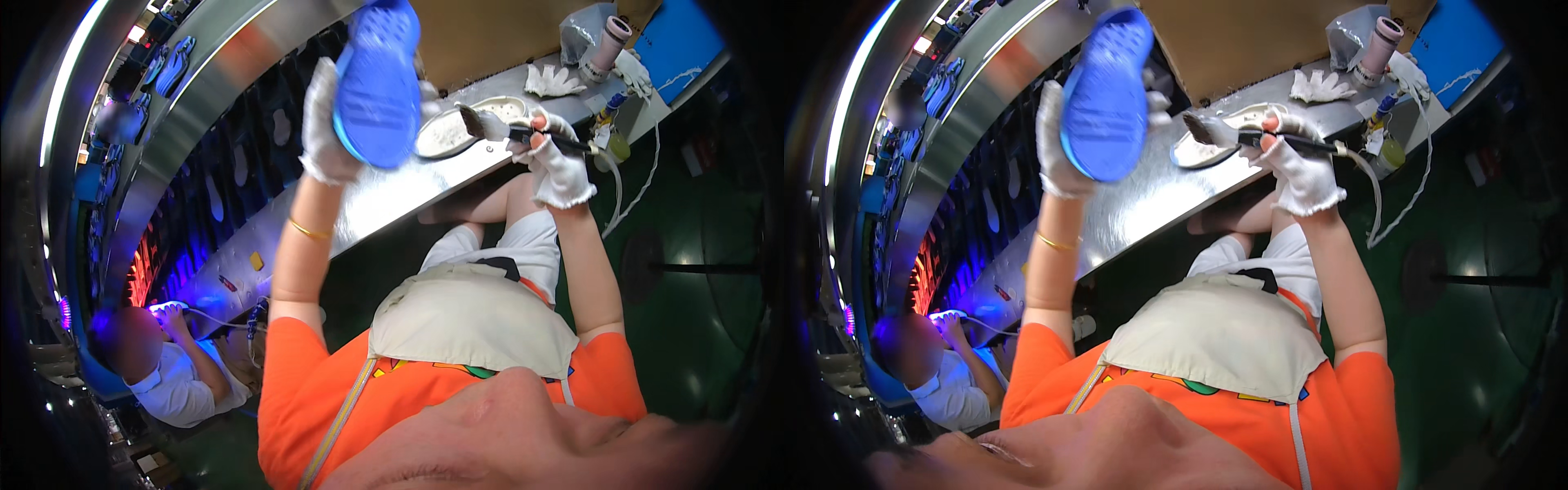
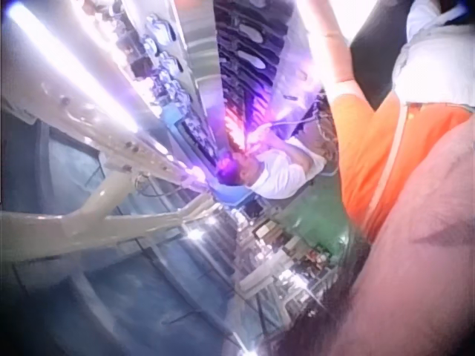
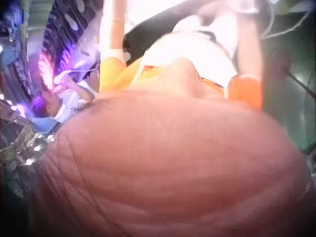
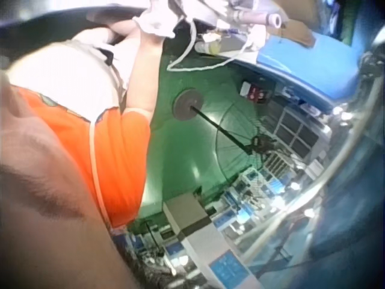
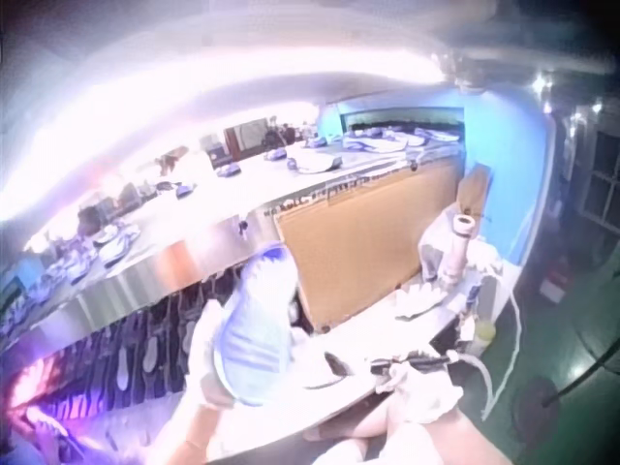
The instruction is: The person uses a handheld rotary tool to trim and smooth the bottom of blue slip-on shoes. They repeatedly pick up shoes from a nearby surface, hold them with gloved hands, and run the tool along the sole before placing the shoes back down.
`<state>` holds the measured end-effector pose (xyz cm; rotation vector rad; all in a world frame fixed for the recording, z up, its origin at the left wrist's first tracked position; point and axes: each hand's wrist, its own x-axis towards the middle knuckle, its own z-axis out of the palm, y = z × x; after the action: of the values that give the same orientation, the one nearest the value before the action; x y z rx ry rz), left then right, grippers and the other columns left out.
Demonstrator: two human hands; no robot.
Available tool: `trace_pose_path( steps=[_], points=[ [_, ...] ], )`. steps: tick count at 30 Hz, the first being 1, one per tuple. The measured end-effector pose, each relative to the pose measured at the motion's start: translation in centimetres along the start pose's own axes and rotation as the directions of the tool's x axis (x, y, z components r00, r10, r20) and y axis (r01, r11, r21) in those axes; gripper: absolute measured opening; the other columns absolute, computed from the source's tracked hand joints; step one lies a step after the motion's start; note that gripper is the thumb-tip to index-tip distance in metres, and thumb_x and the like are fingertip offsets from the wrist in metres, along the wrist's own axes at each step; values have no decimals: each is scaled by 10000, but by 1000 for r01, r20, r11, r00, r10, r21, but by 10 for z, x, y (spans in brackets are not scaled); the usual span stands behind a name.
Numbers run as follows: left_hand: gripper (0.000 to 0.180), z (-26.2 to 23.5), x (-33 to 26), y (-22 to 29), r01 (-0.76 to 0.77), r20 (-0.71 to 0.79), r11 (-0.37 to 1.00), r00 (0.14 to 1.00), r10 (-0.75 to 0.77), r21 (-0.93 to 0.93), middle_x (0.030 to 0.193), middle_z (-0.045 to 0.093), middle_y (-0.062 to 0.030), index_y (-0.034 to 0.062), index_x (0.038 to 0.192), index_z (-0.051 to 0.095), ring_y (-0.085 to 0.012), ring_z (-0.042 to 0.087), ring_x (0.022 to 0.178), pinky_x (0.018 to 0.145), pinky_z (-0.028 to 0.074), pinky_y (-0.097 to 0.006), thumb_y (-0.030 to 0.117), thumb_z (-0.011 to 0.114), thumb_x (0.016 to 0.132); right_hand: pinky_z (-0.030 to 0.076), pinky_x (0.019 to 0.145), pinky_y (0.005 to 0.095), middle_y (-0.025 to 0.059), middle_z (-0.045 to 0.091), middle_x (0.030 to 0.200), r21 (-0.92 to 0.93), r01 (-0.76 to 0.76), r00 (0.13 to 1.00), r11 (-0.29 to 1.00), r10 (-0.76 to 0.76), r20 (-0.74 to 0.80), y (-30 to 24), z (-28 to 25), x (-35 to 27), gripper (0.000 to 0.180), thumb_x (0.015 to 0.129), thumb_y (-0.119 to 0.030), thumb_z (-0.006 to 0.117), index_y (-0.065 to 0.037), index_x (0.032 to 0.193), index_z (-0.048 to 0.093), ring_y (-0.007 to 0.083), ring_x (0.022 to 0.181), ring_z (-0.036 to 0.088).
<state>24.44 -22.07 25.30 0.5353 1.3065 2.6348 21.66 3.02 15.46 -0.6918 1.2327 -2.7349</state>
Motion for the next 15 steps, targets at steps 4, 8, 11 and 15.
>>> trace_pose_path(
  steps=[4, 8, 11, 15],
  points=[
    [671, 31, 78, 76, -199, -308, 921, 901, 307, 335, 1226, 530, -190, -5, 1282, 432, -331, 545, 1100, 955, 431, -454, 544, 398, 897, 527, 714, 282, 112, 635, 966, 48, -28, 999, 998, 30, -43, 0, -8, -6, 209, 833, -70, 656, -34, 1025, 580, 201, 795, 653],
    [598, -38, 142, 167, -172, -317, 641, 755, 573, 748, 1231, 535, -174, 63, 1269, 460, -336, 536, 1112, 949, 429, -431, 512, 423, 877, 509, 750, 260, 92, 629, 926, -4, -66, 998, 998, 66, 16, 14, 12, -7, 171, 822, 5, 636, -18, 985, 592, 162, 790, 632],
    [549, -108, 177, 200, 190, -263, 182, 696, 668, 965, 1234, 539, -162, 113, 1260, 481, -339, 529, 1121, 945, 428, -414, 489, 443, 862, 515, 759, 274, 68, 631, 890, -87, -62, 996, 994, 68, 60, 18, 12, -10, 169, 799, 74, 623, -4, 947, 607, 147, 797, 634],
    [493, -150, 152, 243, 576, -105, -566, 750, 653, 590, 1239, 545, -145, 181, 1248, 509, -344, 519, 1132, 939, 426, -392, 458, 468, 842, 519, 736, 276, 59, 632, 825, -377, 91, 991, 922, -46, 126, 11, 23, -18, 173, 768, 98, 632, -14, 899, 620, 141, 795, 627]
  ],
)
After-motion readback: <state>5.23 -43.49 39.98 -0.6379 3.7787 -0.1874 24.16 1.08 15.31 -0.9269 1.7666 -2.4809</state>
